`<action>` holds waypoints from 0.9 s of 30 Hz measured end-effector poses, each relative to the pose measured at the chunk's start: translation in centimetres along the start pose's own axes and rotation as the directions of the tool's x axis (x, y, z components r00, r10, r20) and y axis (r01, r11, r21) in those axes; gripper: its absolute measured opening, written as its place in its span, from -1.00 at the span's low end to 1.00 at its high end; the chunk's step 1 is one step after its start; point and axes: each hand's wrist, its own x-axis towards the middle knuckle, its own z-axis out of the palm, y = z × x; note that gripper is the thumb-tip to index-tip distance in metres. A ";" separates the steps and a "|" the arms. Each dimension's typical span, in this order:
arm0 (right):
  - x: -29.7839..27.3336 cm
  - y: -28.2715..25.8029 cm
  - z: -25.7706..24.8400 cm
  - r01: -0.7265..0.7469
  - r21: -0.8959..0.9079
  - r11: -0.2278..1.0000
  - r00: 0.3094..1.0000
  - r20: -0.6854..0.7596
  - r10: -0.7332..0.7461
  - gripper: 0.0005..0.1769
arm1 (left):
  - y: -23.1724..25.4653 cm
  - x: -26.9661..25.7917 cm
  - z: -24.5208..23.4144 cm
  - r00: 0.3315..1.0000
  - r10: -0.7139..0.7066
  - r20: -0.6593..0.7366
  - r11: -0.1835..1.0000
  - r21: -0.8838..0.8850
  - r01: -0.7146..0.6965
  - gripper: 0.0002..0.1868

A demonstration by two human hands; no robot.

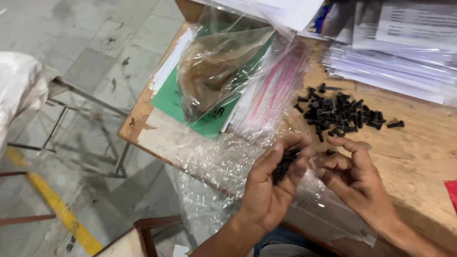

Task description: The person reviews an instruction sheet, then opens a plastic bag containing black plastic fasteners. They pour the fasteners onto the table and sort them by hand into a clear zip-top bag, handling them one at a time.

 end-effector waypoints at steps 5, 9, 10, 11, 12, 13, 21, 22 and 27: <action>0.6 -2.2 1.3 0.108 -0.180 0.978 0.994 0.038 -0.102 -0.25 | 2.2 -2.8 -1.5 0.966 0.088 -0.242 0.977 0.211 -0.036 -0.61; 1.1 -1.1 1.3 0.141 -0.038 0.989 0.987 0.084 -0.138 -0.24 | 3.1 -4.8 -2.1 0.952 0.099 -0.288 0.961 0.276 -0.016 -0.61; 1.3 -1.7 1.8 0.311 -0.183 0.933 0.948 0.125 -0.291 -0.31 | 3.1 -5.2 -2.2 0.959 0.095 -0.268 0.956 0.292 -0.013 -0.63; 1.4 -2.2 2.2 0.468 -0.314 0.826 0.884 0.188 -0.429 -0.38 | 3.0 -5.6 -2.3 0.964 0.091 -0.248 0.952 0.307 -0.010 -0.64; 1.3 -2.3 2.4 0.468 -0.314 0.826 0.884 0.189 -0.428 -0.38 | 3.1 -6.0 -1.8 0.964 0.091 -0.249 0.952 0.306 -0.011 -0.64; 1.3 -2.3 2.6 0.381 -0.316 0.869 0.923 0.187 -0.337 -0.56 | 3.2 -6.4 -1.2 0.964 0.071 -0.256 0.946 0.323 0.016 -0.65; 3.0 -6.9 3.4 0.298 -0.123 0.947 0.906 0.348 -0.240 -0.52 | -0.4 -11.6 -1.7 0.968 -0.123 -0.217 0.689 0.684 0.241 -0.60; 3.4 -8.2 4.5 0.483 -0.201 0.852 0.835 0.398 -0.380 -0.60 | -1.4 -11.4 -1.7 0.983 -0.065 -0.170 0.664 0.728 0.170 -0.59; 4.1 -13.3 8.8 0.831 -0.469 0.301 0.536 0.525 -0.661 -0.88 | -5.9 -11.0 -1.5 0.991 0.130 -0.013 0.556 0.829 -0.062 -0.55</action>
